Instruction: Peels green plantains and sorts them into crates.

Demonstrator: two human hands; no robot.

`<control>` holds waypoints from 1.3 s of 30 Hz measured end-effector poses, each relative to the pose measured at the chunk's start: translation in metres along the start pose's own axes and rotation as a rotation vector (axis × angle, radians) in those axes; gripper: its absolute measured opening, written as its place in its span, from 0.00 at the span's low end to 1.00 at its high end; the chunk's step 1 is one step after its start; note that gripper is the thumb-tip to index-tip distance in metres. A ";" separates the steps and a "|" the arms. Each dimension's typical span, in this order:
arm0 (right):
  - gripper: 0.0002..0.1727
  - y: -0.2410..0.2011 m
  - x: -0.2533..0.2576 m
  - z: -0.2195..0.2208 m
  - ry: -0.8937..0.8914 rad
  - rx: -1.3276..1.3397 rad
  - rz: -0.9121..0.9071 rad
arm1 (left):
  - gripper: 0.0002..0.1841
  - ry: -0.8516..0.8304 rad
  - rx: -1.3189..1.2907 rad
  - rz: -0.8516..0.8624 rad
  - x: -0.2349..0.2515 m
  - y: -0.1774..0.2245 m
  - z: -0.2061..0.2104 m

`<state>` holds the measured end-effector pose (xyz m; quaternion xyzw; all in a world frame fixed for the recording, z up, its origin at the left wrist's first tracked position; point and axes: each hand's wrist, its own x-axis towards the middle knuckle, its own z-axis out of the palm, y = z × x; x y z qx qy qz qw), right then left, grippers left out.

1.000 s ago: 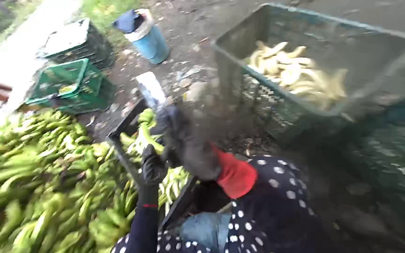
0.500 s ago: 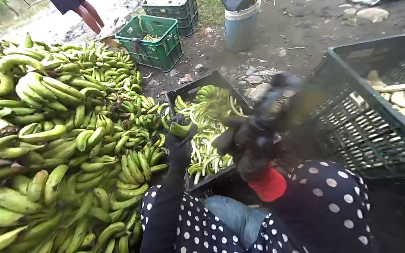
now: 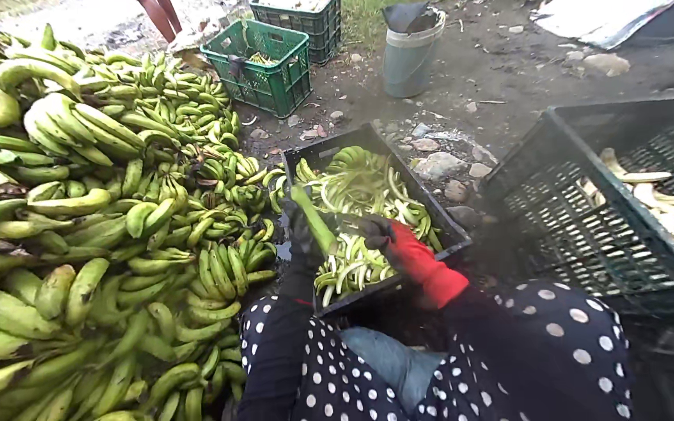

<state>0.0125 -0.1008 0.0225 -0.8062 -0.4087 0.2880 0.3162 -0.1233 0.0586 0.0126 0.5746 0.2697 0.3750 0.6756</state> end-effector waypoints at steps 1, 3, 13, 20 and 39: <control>0.30 -0.002 0.001 0.000 -0.032 -0.077 -0.003 | 0.27 -0.004 0.068 -0.034 -0.002 -0.002 -0.003; 0.32 -0.010 0.000 0.003 -0.093 -0.192 0.036 | 0.29 0.011 0.083 -0.094 -0.002 -0.003 -0.002; 0.28 -0.021 0.015 0.003 0.113 -0.163 0.284 | 0.24 -0.242 -0.056 -0.283 -0.020 -0.001 0.025; 0.24 0.008 0.033 -0.028 0.213 -0.093 0.330 | 0.36 -0.120 -0.310 -0.371 -0.016 0.003 0.031; 0.24 0.015 0.051 -0.011 0.187 -0.123 0.383 | 0.34 -0.374 -0.189 -0.644 -0.017 -0.008 0.037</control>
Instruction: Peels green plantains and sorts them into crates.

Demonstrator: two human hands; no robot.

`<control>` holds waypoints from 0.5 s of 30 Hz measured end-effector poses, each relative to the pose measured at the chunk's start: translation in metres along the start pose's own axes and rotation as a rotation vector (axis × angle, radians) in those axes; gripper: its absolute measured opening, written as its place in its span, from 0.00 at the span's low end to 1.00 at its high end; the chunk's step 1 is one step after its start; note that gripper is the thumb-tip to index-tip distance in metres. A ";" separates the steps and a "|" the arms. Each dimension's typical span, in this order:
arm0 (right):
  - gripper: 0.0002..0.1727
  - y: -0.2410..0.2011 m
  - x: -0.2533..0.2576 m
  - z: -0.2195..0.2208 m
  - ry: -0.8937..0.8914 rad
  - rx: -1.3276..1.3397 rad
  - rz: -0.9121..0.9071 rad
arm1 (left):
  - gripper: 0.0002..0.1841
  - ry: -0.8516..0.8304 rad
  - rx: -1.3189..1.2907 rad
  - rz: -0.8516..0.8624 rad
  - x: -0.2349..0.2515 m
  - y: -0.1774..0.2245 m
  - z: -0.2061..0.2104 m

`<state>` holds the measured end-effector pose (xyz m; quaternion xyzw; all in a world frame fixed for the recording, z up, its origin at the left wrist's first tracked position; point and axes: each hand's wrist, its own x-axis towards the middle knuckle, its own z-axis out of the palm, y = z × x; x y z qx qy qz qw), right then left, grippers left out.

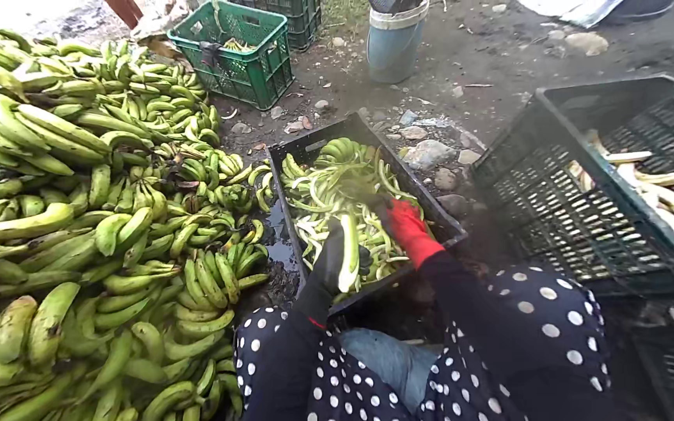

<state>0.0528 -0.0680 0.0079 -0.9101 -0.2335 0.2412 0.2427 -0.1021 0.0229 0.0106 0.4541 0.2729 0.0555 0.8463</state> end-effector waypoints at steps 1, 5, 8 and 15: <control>0.23 0.005 0.006 -0.003 0.016 0.041 0.009 | 0.33 0.027 -0.008 0.059 0.000 0.000 0.000; 0.25 -0.013 -0.020 -0.001 -0.074 0.037 -0.058 | 0.36 0.358 -0.047 0.329 0.015 0.009 -0.028; 0.30 -0.028 -0.053 0.012 -0.164 -0.102 -0.169 | 0.37 0.577 -0.204 0.430 0.029 0.012 -0.036; 0.28 -0.030 -0.050 0.016 -0.092 -0.099 -0.176 | 0.35 0.535 0.239 0.293 0.013 0.010 -0.036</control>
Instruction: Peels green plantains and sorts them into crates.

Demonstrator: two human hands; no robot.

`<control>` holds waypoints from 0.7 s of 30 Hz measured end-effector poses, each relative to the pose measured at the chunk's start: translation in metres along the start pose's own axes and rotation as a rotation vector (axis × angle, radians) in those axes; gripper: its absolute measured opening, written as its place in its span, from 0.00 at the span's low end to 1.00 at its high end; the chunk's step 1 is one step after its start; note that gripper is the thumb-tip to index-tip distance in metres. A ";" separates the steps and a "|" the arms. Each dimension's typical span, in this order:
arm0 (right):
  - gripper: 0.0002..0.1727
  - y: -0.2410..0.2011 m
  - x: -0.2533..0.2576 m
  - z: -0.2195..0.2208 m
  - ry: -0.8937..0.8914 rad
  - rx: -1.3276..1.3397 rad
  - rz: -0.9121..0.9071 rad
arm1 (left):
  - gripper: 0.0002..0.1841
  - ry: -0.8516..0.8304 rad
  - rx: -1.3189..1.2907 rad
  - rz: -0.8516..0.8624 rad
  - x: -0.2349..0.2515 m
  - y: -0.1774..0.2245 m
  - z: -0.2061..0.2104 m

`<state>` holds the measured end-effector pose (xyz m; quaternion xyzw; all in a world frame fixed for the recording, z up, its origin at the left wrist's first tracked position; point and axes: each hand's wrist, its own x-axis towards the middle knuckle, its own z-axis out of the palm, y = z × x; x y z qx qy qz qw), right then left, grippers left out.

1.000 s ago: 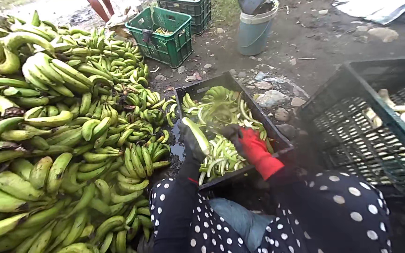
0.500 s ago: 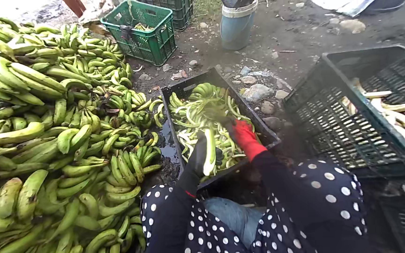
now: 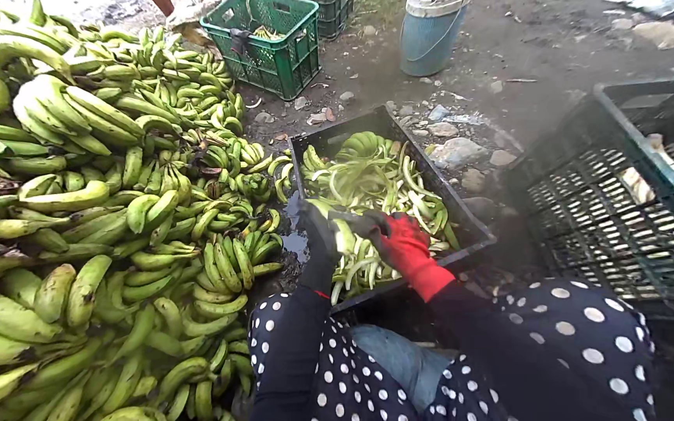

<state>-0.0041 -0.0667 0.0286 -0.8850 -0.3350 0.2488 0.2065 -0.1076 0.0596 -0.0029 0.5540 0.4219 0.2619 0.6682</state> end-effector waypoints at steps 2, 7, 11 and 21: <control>0.26 0.007 0.016 -0.007 -0.003 0.039 0.053 | 0.28 -0.265 0.099 -0.028 -0.004 0.007 -0.002; 0.22 0.025 0.034 -0.010 -0.084 0.081 0.139 | 0.29 -0.540 0.191 0.030 -0.013 0.015 0.009; 0.22 0.049 0.047 -0.008 -0.018 0.079 0.221 | 0.28 -0.574 0.263 -0.051 -0.027 0.033 0.014; 0.34 0.011 0.002 0.012 0.131 0.034 -0.153 | 0.20 0.024 -0.341 -0.017 0.001 0.005 -0.003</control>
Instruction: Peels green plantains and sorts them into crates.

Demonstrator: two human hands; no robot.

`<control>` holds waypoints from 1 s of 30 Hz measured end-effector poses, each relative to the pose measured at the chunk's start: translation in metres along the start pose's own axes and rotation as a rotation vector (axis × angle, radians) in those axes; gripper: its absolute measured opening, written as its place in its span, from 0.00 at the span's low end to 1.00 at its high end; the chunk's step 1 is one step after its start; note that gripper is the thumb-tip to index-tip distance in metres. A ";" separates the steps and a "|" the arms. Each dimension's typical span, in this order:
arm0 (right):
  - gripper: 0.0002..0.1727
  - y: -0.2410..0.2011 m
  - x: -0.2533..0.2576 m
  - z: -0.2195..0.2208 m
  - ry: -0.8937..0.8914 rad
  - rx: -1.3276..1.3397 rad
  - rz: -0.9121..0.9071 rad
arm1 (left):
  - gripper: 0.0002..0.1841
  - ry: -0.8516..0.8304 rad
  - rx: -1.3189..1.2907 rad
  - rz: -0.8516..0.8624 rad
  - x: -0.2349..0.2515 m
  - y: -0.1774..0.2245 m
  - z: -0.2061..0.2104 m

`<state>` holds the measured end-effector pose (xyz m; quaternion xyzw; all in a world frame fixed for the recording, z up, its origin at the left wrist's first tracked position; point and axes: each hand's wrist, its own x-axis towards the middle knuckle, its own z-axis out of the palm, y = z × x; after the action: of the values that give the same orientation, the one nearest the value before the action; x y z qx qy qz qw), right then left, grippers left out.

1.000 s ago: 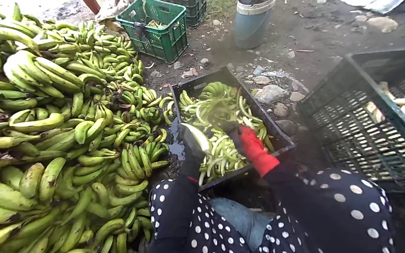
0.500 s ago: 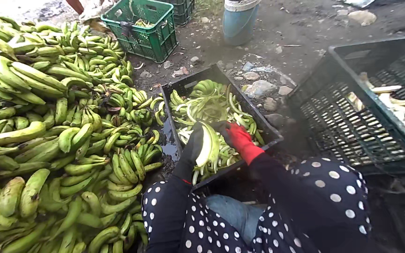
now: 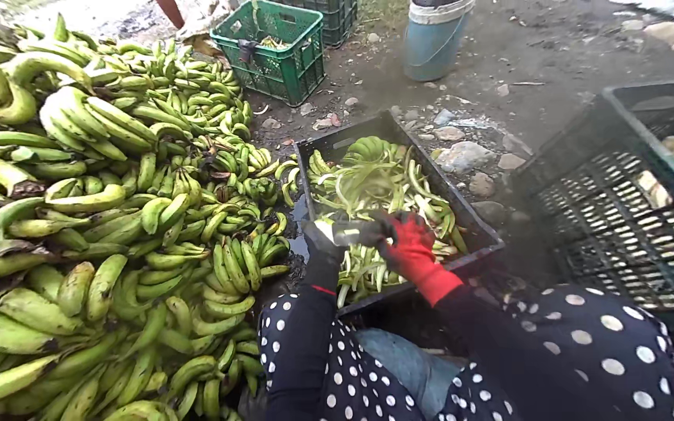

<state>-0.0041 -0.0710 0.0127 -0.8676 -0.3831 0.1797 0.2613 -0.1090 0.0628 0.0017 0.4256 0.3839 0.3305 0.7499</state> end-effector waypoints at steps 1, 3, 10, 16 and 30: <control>0.36 0.001 -0.004 0.008 0.038 -0.027 -0.065 | 0.21 -0.005 -0.140 -0.026 0.002 -0.005 -0.005; 0.34 0.001 -0.008 0.013 0.073 -0.038 -0.096 | 0.26 -0.008 -0.298 -0.102 0.003 -0.003 -0.005; 0.24 0.006 0.013 -0.003 -0.162 0.123 0.201 | 0.30 -0.174 0.627 -0.046 -0.018 0.023 0.013; 0.22 0.027 0.033 -0.008 -0.207 0.109 0.303 | 0.27 -0.557 0.669 0.088 -0.017 0.011 0.015; 0.34 0.015 0.006 0.012 -0.047 0.037 -0.197 | 0.25 -0.133 -0.062 -0.086 -0.002 0.016 -0.013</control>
<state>0.0024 -0.0710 -0.0063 -0.8161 -0.4694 0.1805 0.2847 -0.1240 0.0731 0.0123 0.4065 0.3407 0.2806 0.8000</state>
